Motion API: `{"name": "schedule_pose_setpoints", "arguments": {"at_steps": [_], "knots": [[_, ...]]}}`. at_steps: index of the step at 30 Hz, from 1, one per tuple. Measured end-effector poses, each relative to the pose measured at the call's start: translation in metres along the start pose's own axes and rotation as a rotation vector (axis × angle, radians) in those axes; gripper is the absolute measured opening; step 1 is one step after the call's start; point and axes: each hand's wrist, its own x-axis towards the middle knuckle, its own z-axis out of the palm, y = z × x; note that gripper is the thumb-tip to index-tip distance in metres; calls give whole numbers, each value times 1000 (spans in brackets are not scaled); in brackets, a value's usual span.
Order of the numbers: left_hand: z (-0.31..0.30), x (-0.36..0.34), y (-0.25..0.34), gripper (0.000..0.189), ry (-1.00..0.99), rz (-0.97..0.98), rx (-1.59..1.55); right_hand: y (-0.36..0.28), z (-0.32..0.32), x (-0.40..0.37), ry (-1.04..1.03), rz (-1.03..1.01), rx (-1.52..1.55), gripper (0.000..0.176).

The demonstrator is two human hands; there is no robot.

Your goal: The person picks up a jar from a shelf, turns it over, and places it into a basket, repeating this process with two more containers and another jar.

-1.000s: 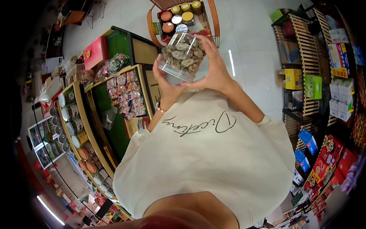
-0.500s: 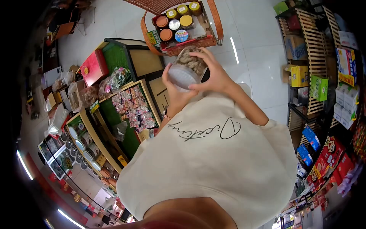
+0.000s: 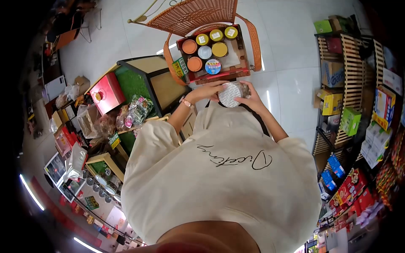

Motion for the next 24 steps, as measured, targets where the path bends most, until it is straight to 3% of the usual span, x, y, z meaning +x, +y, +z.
{"name": "schedule_pose_setpoints", "arguments": {"at_steps": [3, 6, 7, 8, 10, 11, 12, 14, 15, 16, 18, 22, 24], "knots": [[-18, 4, 11, 59, -131, -75, -334, -1, -6, 30, -61, 30, -86, 77], [-32, 42, -10, 58, -30, 29, -605, 21, -4, 74, 21, 49, 51, 84], [-36, 44, 3, 55, -32, 25, -645, 11, -3, 85, 73, 181, 191, 91], [-50, 69, -15, 55, -43, 38, -618, 8, -3, 99, 131, 337, 232, 89], [-56, 84, -5, 55, 32, -4, -666, 71, -5, 136, 225, 95, 22, 86], [-69, 122, -38, 55, 43, 10, -734, 73, 0, 150, 302, 98, 38, 83], [-71, 130, -29, 52, 149, -9, -724, 71, 1, 164, 358, 131, 14, 79], [-87, 171, -61, 48, 284, -81, -606, 82, -10, 188, 245, 123, 156, 69], [-84, 178, -62, 42, 268, -18, -725, 93, -11, 192, 266, 167, 99, 68], [-83, 173, -46, 36, 227, -89, -814, 104, -14, 198, 287, 218, 40, 67], [-92, 202, -69, 27, 177, -96, -954, 122, -26, 214, 321, 290, -91, 68], [-93, 220, -67, 33, 405, -199, -876, 124, -26, 222, 388, 347, -152, 67], [-92, 221, -62, 32, 496, -250, -887, 123, -31, 216, 297, 384, -269, 66]]}}
